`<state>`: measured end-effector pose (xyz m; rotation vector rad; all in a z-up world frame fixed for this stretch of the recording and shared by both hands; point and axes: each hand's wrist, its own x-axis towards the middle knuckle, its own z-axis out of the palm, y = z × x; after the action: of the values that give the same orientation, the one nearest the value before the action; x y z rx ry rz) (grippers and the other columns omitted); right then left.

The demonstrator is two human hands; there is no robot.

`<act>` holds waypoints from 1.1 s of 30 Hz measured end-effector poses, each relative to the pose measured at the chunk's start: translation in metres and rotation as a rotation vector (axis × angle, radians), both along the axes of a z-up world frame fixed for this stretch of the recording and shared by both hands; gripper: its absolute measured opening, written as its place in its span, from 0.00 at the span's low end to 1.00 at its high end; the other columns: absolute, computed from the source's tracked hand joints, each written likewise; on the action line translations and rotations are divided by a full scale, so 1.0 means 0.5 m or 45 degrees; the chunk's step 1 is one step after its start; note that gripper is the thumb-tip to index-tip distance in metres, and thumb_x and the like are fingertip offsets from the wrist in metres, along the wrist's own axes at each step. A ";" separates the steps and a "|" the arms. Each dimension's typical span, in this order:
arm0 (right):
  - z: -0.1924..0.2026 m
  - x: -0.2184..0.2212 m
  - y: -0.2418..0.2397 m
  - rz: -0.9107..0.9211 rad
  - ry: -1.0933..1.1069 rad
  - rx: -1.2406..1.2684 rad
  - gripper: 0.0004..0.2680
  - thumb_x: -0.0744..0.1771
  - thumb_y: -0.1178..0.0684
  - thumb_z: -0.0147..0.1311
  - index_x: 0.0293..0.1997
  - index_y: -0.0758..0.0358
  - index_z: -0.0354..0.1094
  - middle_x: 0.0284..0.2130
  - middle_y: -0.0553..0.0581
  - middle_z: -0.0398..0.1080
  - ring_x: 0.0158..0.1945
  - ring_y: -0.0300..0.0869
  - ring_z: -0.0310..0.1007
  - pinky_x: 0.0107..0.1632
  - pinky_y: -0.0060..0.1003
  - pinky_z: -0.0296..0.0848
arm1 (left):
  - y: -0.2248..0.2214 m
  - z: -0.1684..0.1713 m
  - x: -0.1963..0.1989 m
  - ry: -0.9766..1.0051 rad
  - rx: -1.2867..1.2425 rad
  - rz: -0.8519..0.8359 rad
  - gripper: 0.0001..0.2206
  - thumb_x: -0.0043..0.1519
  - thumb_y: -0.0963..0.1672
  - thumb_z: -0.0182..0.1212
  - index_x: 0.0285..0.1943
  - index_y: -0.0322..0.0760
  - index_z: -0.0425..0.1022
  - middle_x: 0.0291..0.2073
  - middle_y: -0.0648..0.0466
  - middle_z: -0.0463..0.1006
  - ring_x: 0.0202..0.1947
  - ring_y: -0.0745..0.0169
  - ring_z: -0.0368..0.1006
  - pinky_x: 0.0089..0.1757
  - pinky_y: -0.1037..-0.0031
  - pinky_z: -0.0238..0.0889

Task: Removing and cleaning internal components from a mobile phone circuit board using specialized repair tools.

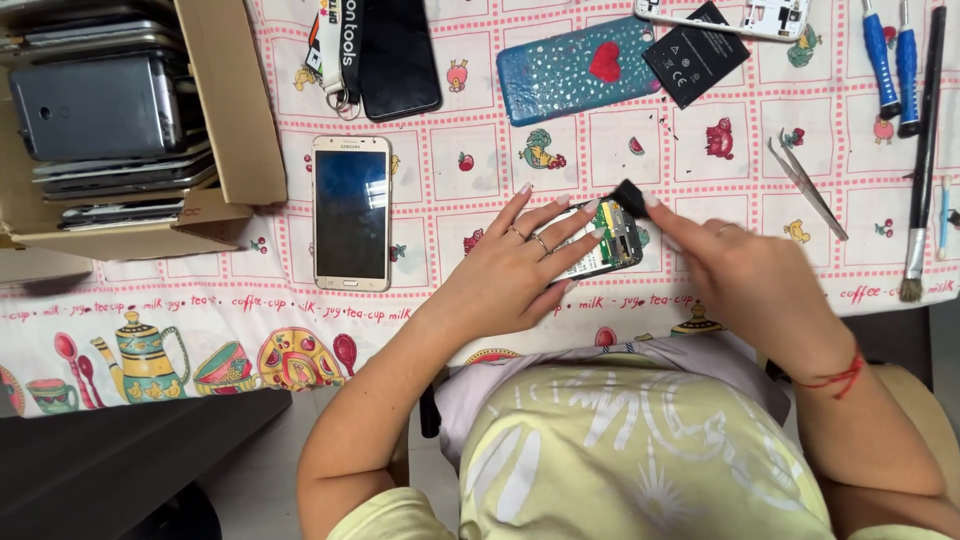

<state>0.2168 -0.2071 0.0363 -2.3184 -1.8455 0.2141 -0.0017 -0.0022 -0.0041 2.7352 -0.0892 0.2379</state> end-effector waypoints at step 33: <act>0.092 -0.004 -0.019 -0.186 0.206 -0.925 0.18 0.67 0.42 0.46 0.65 0.17 0.63 0.55 0.29 0.75 0.51 0.41 0.80 0.45 0.42 0.77 | -0.001 0.005 0.000 0.025 0.052 -0.003 0.23 0.66 0.48 0.59 0.71 0.42 0.66 0.74 0.49 0.61 0.71 0.43 0.60 0.69 0.44 0.43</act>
<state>0.2150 -0.2165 0.0822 -2.7388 -1.6881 1.1824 -0.0015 -0.0028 -0.0014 2.7773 -0.0926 0.2106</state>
